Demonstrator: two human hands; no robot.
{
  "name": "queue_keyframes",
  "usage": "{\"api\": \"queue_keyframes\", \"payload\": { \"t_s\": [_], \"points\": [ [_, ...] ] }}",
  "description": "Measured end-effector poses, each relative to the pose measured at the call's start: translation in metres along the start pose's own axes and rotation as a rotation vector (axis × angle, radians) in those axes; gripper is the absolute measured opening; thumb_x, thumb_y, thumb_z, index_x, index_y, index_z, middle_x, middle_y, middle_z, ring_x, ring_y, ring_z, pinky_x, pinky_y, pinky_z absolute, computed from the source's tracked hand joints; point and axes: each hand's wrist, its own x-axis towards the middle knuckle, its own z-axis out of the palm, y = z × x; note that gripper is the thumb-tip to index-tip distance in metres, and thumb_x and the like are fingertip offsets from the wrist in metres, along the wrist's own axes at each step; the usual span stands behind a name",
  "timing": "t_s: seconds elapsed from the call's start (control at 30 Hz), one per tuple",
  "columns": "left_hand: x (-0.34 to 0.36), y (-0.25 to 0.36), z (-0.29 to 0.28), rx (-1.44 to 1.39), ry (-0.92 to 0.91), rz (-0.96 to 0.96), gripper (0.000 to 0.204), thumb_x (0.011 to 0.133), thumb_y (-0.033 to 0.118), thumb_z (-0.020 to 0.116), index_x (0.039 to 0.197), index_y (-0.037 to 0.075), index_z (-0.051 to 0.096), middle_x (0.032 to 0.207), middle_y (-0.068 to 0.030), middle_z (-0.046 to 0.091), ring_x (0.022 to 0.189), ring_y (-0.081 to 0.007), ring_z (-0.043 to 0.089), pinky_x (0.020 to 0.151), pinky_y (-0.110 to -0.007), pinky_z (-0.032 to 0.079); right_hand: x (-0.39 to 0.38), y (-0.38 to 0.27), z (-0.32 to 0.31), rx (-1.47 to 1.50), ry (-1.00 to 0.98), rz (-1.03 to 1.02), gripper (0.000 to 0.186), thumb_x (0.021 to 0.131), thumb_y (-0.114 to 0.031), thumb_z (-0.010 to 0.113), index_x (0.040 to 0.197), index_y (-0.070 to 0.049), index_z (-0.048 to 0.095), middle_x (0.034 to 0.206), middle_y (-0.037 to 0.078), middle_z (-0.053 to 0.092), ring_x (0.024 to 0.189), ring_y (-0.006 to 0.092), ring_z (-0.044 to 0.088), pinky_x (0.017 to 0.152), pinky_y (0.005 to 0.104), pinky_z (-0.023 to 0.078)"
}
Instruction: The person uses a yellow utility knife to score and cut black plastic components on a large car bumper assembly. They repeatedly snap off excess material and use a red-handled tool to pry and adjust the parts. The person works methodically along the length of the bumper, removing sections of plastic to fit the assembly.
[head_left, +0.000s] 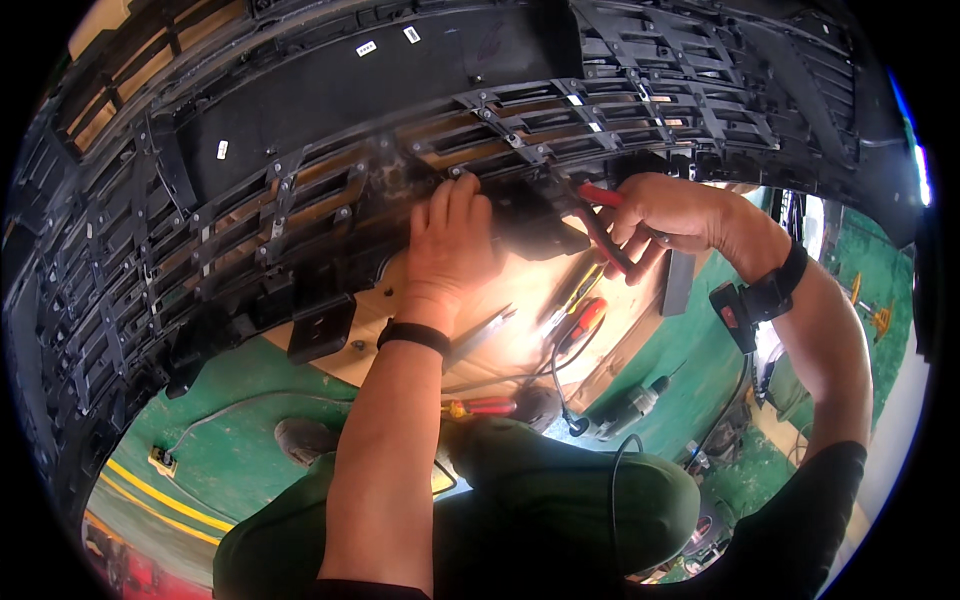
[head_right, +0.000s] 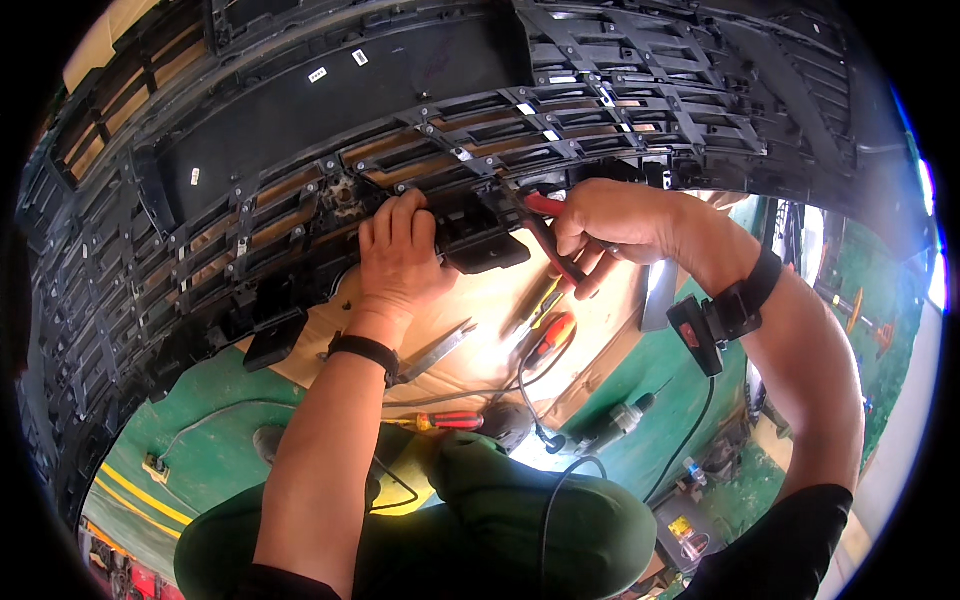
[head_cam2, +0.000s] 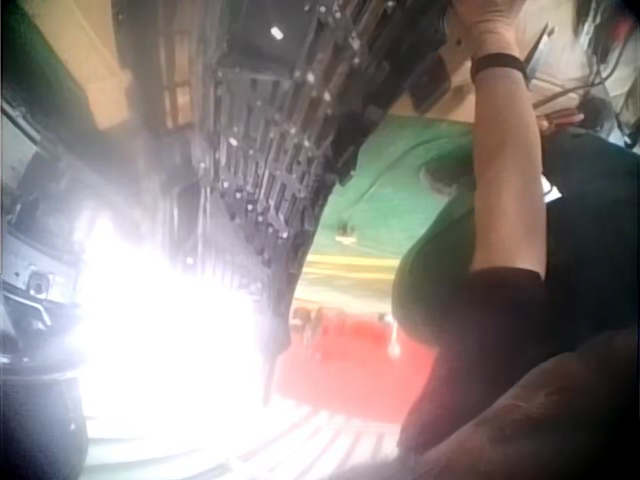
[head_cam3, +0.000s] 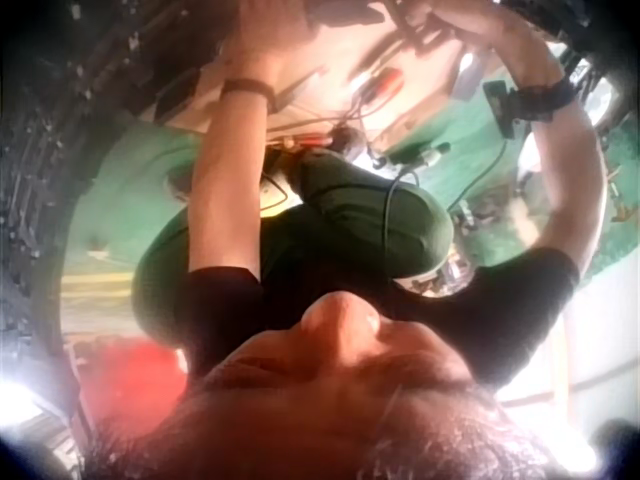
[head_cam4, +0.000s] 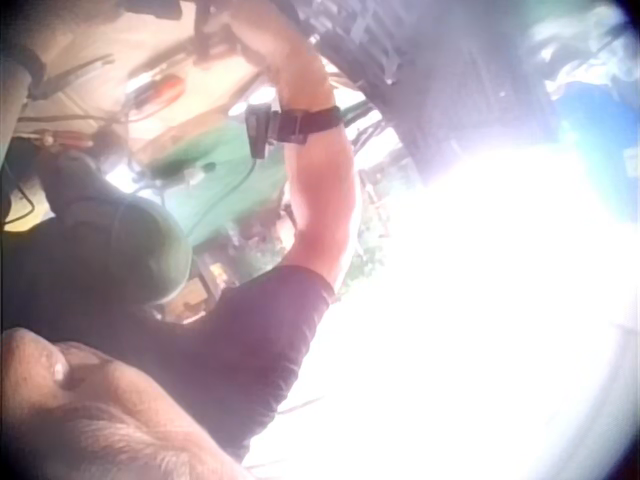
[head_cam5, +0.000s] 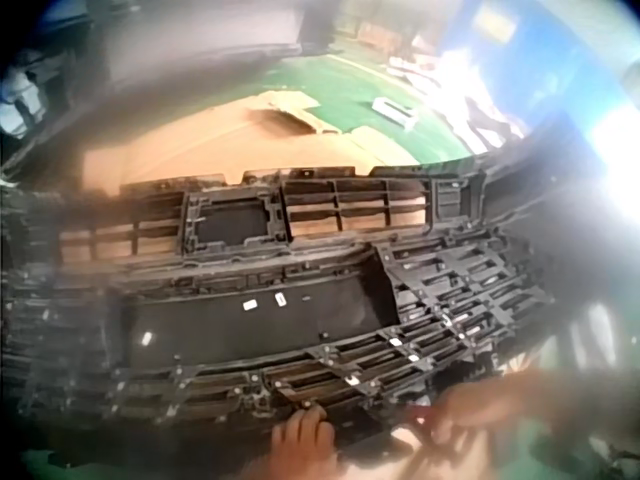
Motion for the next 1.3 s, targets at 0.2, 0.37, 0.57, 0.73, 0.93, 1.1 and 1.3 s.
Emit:
{"api": "queue_keyframes", "payload": {
  "t_s": [0.2, 0.37, 0.57, 0.73, 0.93, 1.1, 1.3],
  "points": [
    [0.0, -0.001, -0.001, 0.02, -0.001, 0.015, 0.046, 0.066, 0.028, 0.08, 0.103, 0.007, 0.061, 0.132, -0.0076, 0.056, 0.129, -0.0294, 0.051, 0.102, -0.047, 0.04, 0.0, -0.006, 0.0, -0.025, 0.013, 0.044, 0.018, 0.086, -0.002, 0.057, 0.096, 0.01, 0.067, 0.097, 0.023, 0.072, 0.089, 0.0332, 0.078, 0.078, 0.0453, 0.066],
    [-0.001, -0.001, 0.001, 0.034, 0.006, 0.018, 0.045, 0.067, 0.028, 0.079, 0.102, 0.007, 0.061, 0.132, -0.0076, 0.056, 0.128, -0.0301, 0.051, 0.101, -0.047, 0.04, 0.004, -0.019, -0.005, -0.191, 0.039, 0.117, 0.018, 0.09, -0.009, 0.059, 0.095, 0.006, 0.067, 0.096, 0.021, 0.074, 0.08, 0.027, 0.076, 0.083, 0.045, 0.062],
    [-0.001, -0.001, 0.003, 0.027, 0.013, 0.012, 0.046, 0.067, 0.027, 0.079, 0.103, 0.006, 0.06, 0.133, -0.0082, 0.055, 0.129, -0.031, 0.05, 0.102, -0.048, 0.04, 0.001, -0.025, 0.008, 0.013, -0.02, 0.162, 0.024, 0.099, -0.021, 0.058, 0.104, 0.002, 0.058, 0.09, 0.022, 0.067, 0.08, 0.0319, 0.068, 0.067, 0.0485, 0.05],
    [-0.002, 0.0, 0.004, 0.048, -0.005, 0.019, 0.048, 0.067, 0.028, 0.08, 0.106, 0.006, 0.061, 0.134, -0.009, 0.054, 0.13, -0.0313, 0.05, 0.103, -0.049, 0.04, 0.016, -0.011, 0.001, 0.131, -0.05, 0.169, 0.022, 0.099, -0.02, 0.059, 0.1, 0.002, 0.057, 0.076, 0.013, 0.055, 0.065, 0.0276, 0.057, 0.062, 0.0466, 0.049],
    [-0.002, 0.0, 0.004, 0.063, 0.022, 0.033, 0.05, 0.068, 0.03, 0.081, 0.106, 0.005, 0.061, 0.135, -0.0087, 0.053, 0.132, -0.0314, 0.048, 0.105, -0.049, 0.039, 0.018, 0.004, 0.012, -0.61, 0.104, -0.047, 0.019, 0.091, -0.01, 0.06, 0.081, 0.005, 0.066, 0.067, 0.015, 0.064, 0.064, 0.0283, 0.067, 0.056, 0.0432, 0.052],
    [0.0, 0.002, -0.003, 0.015, -0.064, -0.002, 0.049, 0.069, 0.029, 0.081, 0.106, 0.005, 0.061, 0.136, -0.0081, 0.052, 0.131, -0.0309, 0.048, 0.106, -0.049, 0.038, 0.038, 0.037, 0.025, -1.706, 0.266, -0.401, 0.018, 0.086, -0.01, 0.065, 0.084, 0.003, 0.078, 0.083, 0.021, 0.075, 0.084, 0.0349, 0.076, 0.075, 0.0437, 0.062],
    [-0.001, 0.0, 0.001, 0.023, -0.022, -0.004, 0.049, 0.068, 0.029, 0.08, 0.107, 0.005, 0.061, 0.135, -0.0078, 0.052, 0.13, -0.0307, 0.048, 0.107, -0.048, 0.038, 0.032, 0.041, 0.042, -1.312, 0.795, -0.172, 0.03, 0.101, -0.027, 0.059, 0.107, 0.001, 0.068, 0.099, 0.02, 0.072, 0.092, 0.0369, 0.072, 0.079, 0.0441, 0.06]
  ]
}}
